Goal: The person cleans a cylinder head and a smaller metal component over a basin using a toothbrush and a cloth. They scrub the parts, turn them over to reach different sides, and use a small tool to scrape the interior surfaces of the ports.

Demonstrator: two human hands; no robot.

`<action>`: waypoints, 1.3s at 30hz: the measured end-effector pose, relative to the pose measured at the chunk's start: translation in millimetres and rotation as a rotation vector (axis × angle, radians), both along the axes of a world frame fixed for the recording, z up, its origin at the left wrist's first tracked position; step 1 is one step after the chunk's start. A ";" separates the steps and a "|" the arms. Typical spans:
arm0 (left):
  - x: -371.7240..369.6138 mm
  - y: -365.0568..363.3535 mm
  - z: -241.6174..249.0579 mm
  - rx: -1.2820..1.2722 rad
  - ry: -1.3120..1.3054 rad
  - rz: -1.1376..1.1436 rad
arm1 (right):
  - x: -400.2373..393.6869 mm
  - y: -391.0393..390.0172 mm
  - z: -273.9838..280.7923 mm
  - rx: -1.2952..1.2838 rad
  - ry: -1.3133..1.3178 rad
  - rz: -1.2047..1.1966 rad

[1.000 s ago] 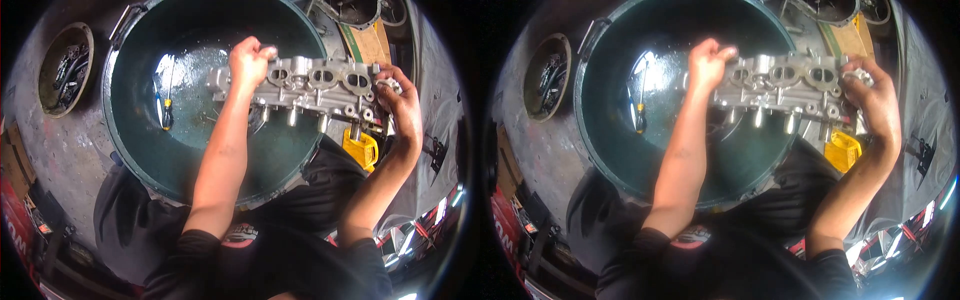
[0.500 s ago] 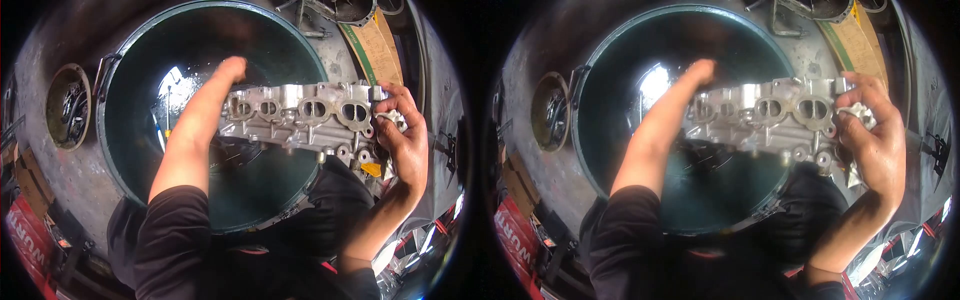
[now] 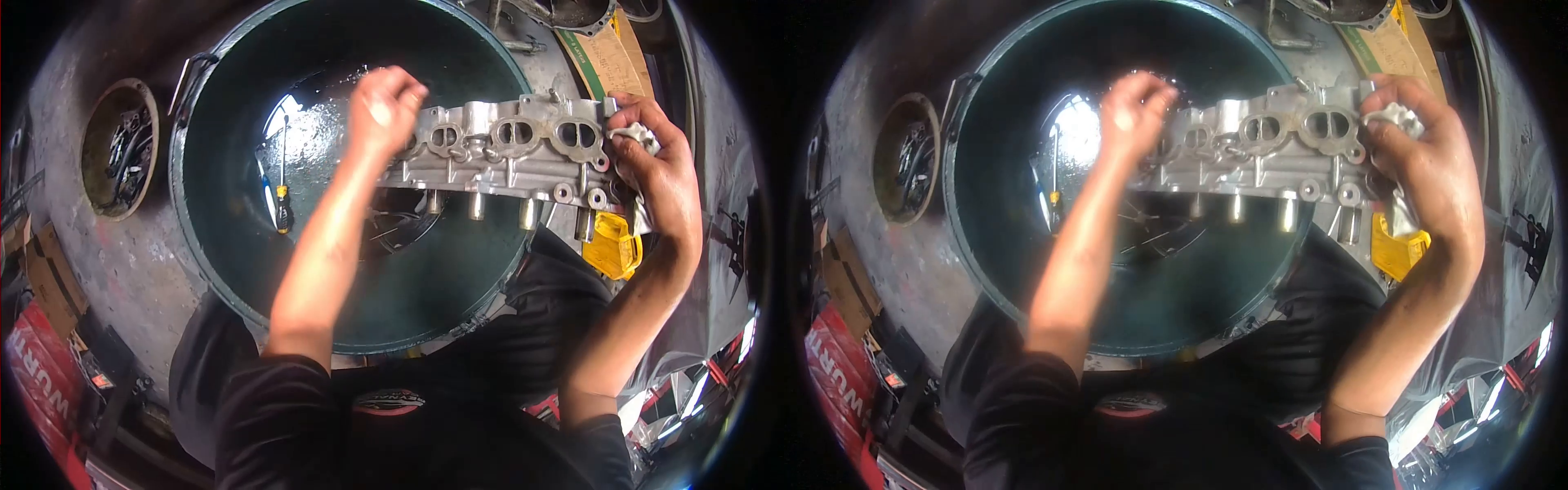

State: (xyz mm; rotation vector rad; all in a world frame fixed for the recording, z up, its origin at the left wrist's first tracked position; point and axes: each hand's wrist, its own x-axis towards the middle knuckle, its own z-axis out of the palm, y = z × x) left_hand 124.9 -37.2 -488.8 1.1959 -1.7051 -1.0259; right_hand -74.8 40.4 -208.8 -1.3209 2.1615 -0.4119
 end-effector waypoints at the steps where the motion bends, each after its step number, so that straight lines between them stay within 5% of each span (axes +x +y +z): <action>1: -7.2 12.8 5.5 -0.043 0.105 0.022 | -1.2 0.3 -4.0 -0.055 0.021 0.009; 5: -23.7 35.2 19.8 -0.163 0.262 -0.055 | -0.3 0.8 -0.3 0.038 -0.003 -0.066; 14: 19.4 28.4 12.6 -0.480 0.046 -0.461 | -8.1 -1.3 -4.2 -0.027 0.019 -0.009; 23: 22.7 26.1 -1.6 -0.807 -0.120 -0.549 | -4.2 -3.9 -4.4 -0.014 0.079 -0.046; 39: 13.8 19.2 4.3 -0.734 -0.099 -0.509 | 3.9 -5.1 -5.1 0.023 0.201 -0.035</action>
